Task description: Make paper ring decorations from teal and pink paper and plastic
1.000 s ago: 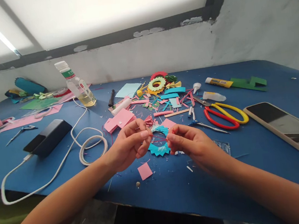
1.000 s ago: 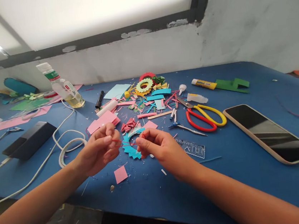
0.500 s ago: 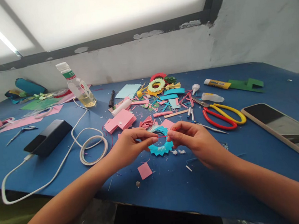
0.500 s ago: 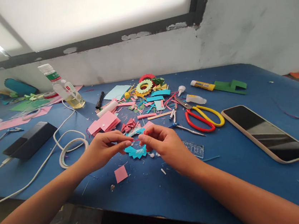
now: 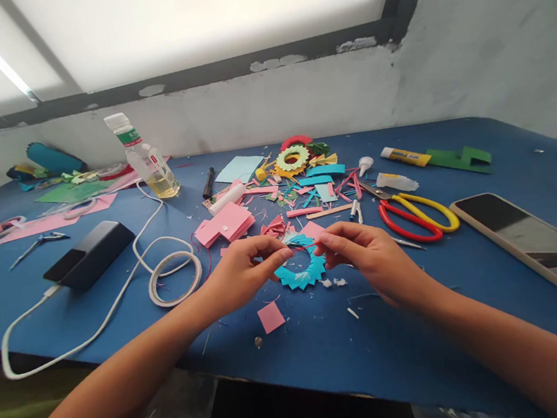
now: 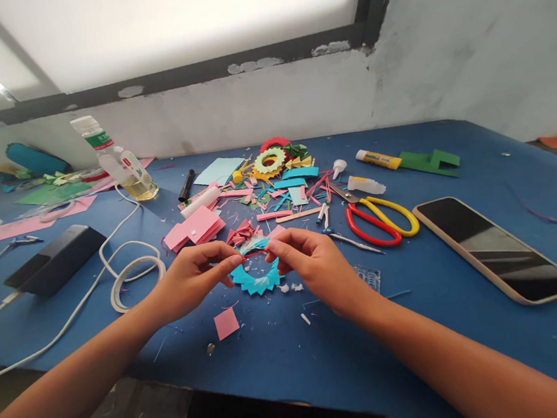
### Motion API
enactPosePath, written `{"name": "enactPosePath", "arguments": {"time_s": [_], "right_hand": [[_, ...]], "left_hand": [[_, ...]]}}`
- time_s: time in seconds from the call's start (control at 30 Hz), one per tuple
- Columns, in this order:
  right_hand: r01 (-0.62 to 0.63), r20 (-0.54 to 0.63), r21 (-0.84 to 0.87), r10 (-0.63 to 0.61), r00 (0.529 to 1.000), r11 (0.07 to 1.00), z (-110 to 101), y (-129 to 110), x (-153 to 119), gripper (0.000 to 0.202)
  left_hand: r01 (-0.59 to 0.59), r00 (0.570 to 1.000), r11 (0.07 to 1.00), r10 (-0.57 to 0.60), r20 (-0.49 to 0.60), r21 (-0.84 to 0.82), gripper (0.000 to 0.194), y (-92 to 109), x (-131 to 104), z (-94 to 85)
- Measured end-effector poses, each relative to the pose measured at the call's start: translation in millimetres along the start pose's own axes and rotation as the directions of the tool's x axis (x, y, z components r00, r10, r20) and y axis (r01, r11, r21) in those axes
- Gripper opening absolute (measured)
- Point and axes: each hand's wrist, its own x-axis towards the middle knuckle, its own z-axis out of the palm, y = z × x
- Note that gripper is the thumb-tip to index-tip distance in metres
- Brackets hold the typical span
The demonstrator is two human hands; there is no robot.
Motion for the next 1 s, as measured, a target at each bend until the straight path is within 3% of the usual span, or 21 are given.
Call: {"name": "enactPosePath", "arguments": {"time_s": [0.7, 0.8, 1.0], "right_hand": [[-0.031, -0.075, 0.011, 0.032, 0.997, 0.999, -2.4, -0.9, 2.2, 0.022], [-0.025, -0.092, 0.001, 0.025, 0.995, 1.0, -3.3, -1.2, 2.8, 0.023], [-0.02, -0.124, -0.001, 0.02, 0.992, 1.0, -4.7, -0.1, 2.7, 0.026]], "left_hand": [[0.037, 0.999, 0.998, -0.035, 0.026, -0.047, 0.021, -6.6, 0.1, 1.4], [-0.013, 1.0, 0.999, 0.013, -0.01, 0.047, 0.022, -5.5, -1.0, 1.6], [-0.203, 0.971, 0.962, 0.223, -0.092, 0.183, 0.017, -2.0, -2.7, 2.0]]}}
